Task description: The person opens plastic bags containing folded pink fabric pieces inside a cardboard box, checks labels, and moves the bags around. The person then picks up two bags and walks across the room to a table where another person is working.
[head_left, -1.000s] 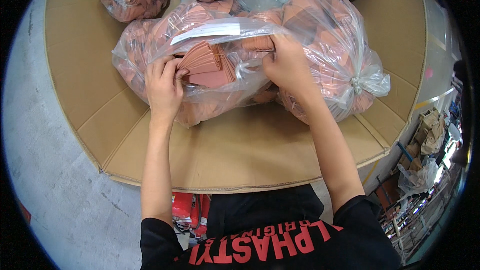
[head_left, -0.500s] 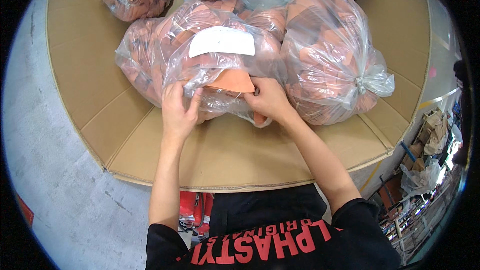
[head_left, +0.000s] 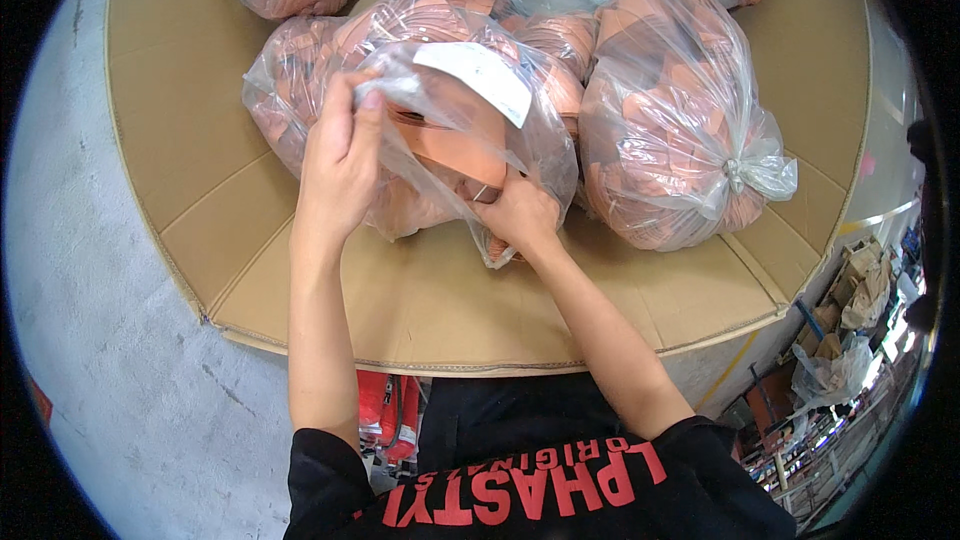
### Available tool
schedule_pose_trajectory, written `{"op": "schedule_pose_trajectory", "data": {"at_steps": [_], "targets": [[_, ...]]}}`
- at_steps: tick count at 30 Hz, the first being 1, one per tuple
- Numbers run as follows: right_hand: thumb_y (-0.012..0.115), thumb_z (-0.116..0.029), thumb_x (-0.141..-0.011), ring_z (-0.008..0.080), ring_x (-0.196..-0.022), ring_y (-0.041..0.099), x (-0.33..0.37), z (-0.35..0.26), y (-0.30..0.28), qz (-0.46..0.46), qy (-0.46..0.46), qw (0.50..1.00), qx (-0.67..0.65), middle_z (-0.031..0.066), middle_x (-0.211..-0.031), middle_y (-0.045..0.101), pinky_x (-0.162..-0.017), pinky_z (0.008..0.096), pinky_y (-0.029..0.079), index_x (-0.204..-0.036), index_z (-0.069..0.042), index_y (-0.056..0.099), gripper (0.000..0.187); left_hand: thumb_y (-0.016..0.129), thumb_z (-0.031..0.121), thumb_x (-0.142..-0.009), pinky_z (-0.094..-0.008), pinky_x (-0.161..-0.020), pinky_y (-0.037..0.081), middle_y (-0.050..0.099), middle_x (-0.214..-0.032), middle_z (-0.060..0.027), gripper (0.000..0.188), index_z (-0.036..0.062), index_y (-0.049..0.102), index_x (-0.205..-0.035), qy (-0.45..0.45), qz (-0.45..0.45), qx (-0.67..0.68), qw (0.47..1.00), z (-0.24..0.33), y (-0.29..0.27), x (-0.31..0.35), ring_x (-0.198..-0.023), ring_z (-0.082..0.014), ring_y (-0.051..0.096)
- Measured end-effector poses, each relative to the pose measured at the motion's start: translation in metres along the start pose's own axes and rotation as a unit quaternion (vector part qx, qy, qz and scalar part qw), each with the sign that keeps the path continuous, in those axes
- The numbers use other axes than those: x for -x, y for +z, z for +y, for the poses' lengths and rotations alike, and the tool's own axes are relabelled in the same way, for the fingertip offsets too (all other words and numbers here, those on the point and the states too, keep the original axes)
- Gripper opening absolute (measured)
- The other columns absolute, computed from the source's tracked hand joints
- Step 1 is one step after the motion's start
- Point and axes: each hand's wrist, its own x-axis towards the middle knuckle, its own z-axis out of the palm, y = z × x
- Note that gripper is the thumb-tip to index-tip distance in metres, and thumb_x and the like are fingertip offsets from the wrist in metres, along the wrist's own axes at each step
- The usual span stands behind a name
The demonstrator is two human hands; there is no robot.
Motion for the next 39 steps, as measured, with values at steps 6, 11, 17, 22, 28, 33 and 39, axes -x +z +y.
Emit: {"op": "schedule_pose_trajectory", "data": {"at_steps": [6,11,17,22,28,33,39], "targets": [[0.076,-0.051,-0.088,0.0398,-0.109,0.075,0.005,0.0,-0.016,-0.068,0.028,0.997,-0.016,0.0203,-0.111,0.079,-0.094,0.0493,0.058,-0.142,-0.009,0.065,0.069,0.05,0.029,-0.117,-0.0329,-0.093,0.048,0.063,-0.096,-0.0046,0.027,0.0031,0.057,-0.121,0.061,-0.016,0.079,0.995,0.02,-0.002,-0.015,-0.097,-0.016,0.057],[0.074,-0.039,-0.09,0.0377,-0.1,0.075,0.025,0.012,-0.065,0.036,-0.061,0.992,0.103,0.0153,-0.11,0.076,-0.086,0.0494,0.058,-0.132,-0.01,0.069,0.051,0.056,0.026,-0.114,-0.0304,-0.084,0.048,0.061,-0.094,-0.0023,0.023,0.0035,0.058,-0.12,0.003,-0.04,0.097,0.995,0.022,-0.01,-0.013,-0.091,-0.0116,0.055],[0.078,-0.028,-0.084,0.0382,-0.091,0.075,0.04,0.036,-0.118,0.032,-0.186,0.982,-0.019,0.0162,-0.109,0.075,-0.078,0.0472,0.059,-0.113,-0.01,0.073,0.034,0.07,0.025,-0.106,-0.0337,-0.064,0.048,0.065,-0.077,-0.0061,0.022,0.0048,0.066,-0.114,-0.07,-0.124,-0.042,0.989,0.032,-0.033,0.019,-0.065,-0.0142,0.056],[0.087,-0.035,-0.085,0.0227,-0.077,0.072,-0.007,0.04,-0.094,-0.147,-0.108,0.944,-0.274,0.0092,-0.088,0.075,-0.067,0.036,0.056,-0.115,-0.005,0.072,0.045,0.071,0.018,-0.102,-0.0356,-0.065,0.051,0.071,-0.082,-0.0149,0.023,0.0027,0.068,-0.119,-0.09,-0.127,-0.125,0.98,0.032,-0.027,0.029,-0.065,-0.0227,0.064],[0.09,-0.04,-0.089,0.0195,-0.089,0.073,-0.079,0.022,-0.044,-0.241,-0.039,0.904,-0.351,0.0136,-0.103,0.076,-0.076,0.0306,0.059,-0.12,0.009,0.069,0.062,0.062,0.014,-0.109,-0.0369,-0.104,0.049,0.07,-0.13,-0.0181,0.023,-0.0016,0.066,-0.125,0.016,-0.051,0.021,0.998,0.017,-0.008,0.018,-0.119,-0.0264,0.066],[0.091,-0.049,-0.086,0.0216,-0.104,0.071,-0.088,0.025,-0.061,-0.359,-0.023,0.803,-0.476,0.017,-0.122,0.074,-0.089,0.0327,0.059,-0.137,0.011,0.062,0.084,0.057,0.011,-0.111,-0.0386,-0.114,0.044,0.061,-0.147,-0.0187,0.022,-0.0021,0.063,-0.128,0.053,-0.073,0.051,0.995,0.019,0.005,0.014,-0.134,-0.0277,0.059],[0.087,-0.057,-0.086,0.0255,-0.124,0.065,-0.086,0.005,-0.06,-0.357,-0.156,0.857,-0.337,0.0192,-0.138,0.068,-0.108,0.0346,0.051,-0.145,0.01,0.057,0.094,0.048,0.014,-0.116,-0.0307,-0.093,0.052,0.061,-0.143,-0.0123,0.026,-0.0011,0.056,-0.135,-0.011,-0.083,0.202,0.976,0.027,0.013,0.007,-0.103,-0.0151,0.064]]}}
